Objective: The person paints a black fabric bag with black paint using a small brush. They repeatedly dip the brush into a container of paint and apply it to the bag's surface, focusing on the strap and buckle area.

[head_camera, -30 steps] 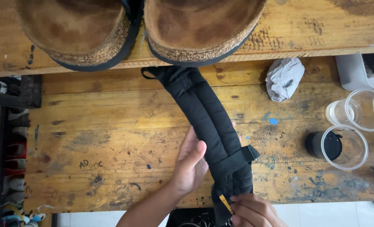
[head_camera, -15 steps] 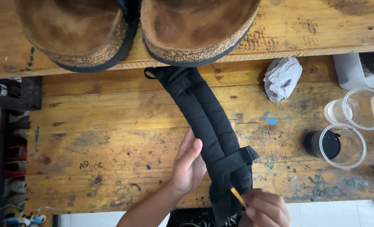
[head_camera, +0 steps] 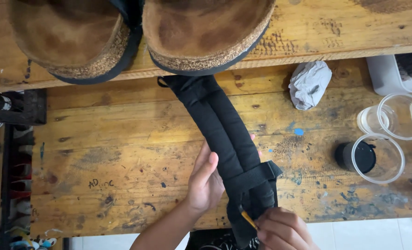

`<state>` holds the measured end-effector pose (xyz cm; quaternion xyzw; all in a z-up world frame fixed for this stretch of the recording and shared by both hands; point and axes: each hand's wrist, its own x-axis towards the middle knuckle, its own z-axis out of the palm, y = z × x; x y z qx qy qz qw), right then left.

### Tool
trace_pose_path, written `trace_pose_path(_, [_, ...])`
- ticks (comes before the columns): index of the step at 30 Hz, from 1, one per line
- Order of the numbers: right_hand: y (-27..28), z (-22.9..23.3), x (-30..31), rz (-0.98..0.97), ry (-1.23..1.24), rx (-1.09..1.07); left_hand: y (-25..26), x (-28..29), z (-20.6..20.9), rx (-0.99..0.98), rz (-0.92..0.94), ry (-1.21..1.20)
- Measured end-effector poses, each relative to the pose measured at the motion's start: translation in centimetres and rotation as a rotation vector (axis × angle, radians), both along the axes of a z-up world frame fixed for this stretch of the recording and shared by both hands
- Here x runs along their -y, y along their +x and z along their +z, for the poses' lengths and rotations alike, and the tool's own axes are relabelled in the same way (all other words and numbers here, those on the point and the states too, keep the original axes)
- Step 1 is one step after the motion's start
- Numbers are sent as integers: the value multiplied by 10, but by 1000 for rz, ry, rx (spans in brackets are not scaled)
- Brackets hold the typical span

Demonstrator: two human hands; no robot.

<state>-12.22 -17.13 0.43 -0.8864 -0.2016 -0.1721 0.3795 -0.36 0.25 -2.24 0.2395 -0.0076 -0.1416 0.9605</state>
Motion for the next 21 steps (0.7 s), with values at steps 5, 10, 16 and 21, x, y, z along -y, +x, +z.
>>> trace_pose_path(5, [-15, -78, 40, 13, 406, 202, 2, 4, 5, 95, 54, 40])
trace_pose_path(10, [47, -20, 14, -781, 509, 459, 2, 6, 1, 79, 112, 115])
trace_pose_path(16, [48, -23, 120, -864, 432, 456, -1, 20, -24, -19, 182, 139])
trace_pose_path(21, [47, -4, 163, -934, 128, 225, 6, 45, -9, -26, 142, 171])
